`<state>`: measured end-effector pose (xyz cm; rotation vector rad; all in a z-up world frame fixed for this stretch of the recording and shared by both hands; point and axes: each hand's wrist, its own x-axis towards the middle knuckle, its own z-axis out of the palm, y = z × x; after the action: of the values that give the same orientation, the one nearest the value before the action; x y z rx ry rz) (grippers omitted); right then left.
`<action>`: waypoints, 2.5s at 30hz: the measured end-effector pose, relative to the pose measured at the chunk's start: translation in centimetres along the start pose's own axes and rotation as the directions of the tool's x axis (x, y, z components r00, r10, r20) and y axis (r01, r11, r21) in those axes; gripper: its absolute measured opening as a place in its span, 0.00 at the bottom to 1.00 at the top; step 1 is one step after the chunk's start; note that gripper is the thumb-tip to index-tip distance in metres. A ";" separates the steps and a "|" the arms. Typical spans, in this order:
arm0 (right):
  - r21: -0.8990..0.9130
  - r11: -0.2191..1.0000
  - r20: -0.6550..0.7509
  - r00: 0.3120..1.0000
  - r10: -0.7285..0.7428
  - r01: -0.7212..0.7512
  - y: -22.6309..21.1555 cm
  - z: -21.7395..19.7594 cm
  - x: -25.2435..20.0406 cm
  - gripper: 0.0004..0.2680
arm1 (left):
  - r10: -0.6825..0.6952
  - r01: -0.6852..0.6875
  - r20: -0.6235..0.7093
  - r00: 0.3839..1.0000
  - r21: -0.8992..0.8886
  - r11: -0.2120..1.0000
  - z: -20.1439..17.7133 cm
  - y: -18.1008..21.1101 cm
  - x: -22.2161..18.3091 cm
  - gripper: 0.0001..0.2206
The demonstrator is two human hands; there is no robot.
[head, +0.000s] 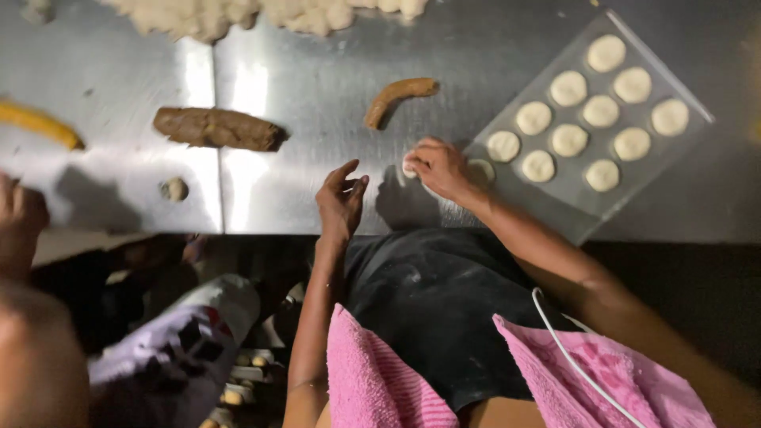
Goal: Filling and shaping dough into buns and scoring patterns on them before baking.
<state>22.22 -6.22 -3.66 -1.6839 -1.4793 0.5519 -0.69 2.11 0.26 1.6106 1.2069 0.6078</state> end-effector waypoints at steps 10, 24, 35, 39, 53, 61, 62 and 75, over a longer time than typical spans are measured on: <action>-0.261 0.928 0.053 0.956 0.290 -0.267 -1.6 -0.7 2.2 0.05 | 0.023 -0.001 0.218 0.976 -0.101 0.995 -3.6 0.6 3.3 0.16; -0.736 0.592 -0.063 0.904 0.424 -0.328 -1.1 2.8 6.6 0.34 | -0.094 0.091 0.186 0.978 0.025 0.996 -9.7 -2.1 3.6 0.17; -0.540 0.807 -0.185 0.969 0.164 -0.240 -1.3 2.3 -5.1 0.12 | 0.082 -0.050 0.313 0.946 -0.108 0.993 -6.9 -2.0 5.3 0.15; -0.244 0.821 -0.490 0.797 0.354 -0.515 -4.9 -0.2 -9.1 0.09 | 0.021 0.021 0.408 0.913 -0.099 0.995 -5.2 -2.2 5.0 0.14; -0.356 0.642 -0.641 0.678 0.361 -0.679 -1.3 -3.4 -18.4 0.18 | 0.156 -0.141 0.556 0.817 -0.069 0.988 -0.8 -0.2 5.1 0.12; -0.452 0.658 -0.460 0.790 0.406 -0.602 -0.7 -0.4 -17.0 0.31 | 0.129 -0.152 0.560 0.819 -0.005 0.988 -0.1 -0.4 4.4 0.11; -0.502 0.646 -0.456 0.811 0.367 -0.575 -0.4 -0.2 -17.0 0.31 | 0.106 -0.131 0.570 0.815 0.003 0.991 0.1 -0.6 4.5 0.12; 0.097 0.705 -0.836 0.327 0.441 -0.703 4.1 -3.9 -25.6 0.16 | -0.285 0.579 0.795 0.535 -0.100 0.809 9.9 -2.5 4.9 0.18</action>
<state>22.14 -31.86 -9.32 -2.2607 -0.1956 -0.1742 8.31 2.53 -6.59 0.9800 0.7385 -0.2010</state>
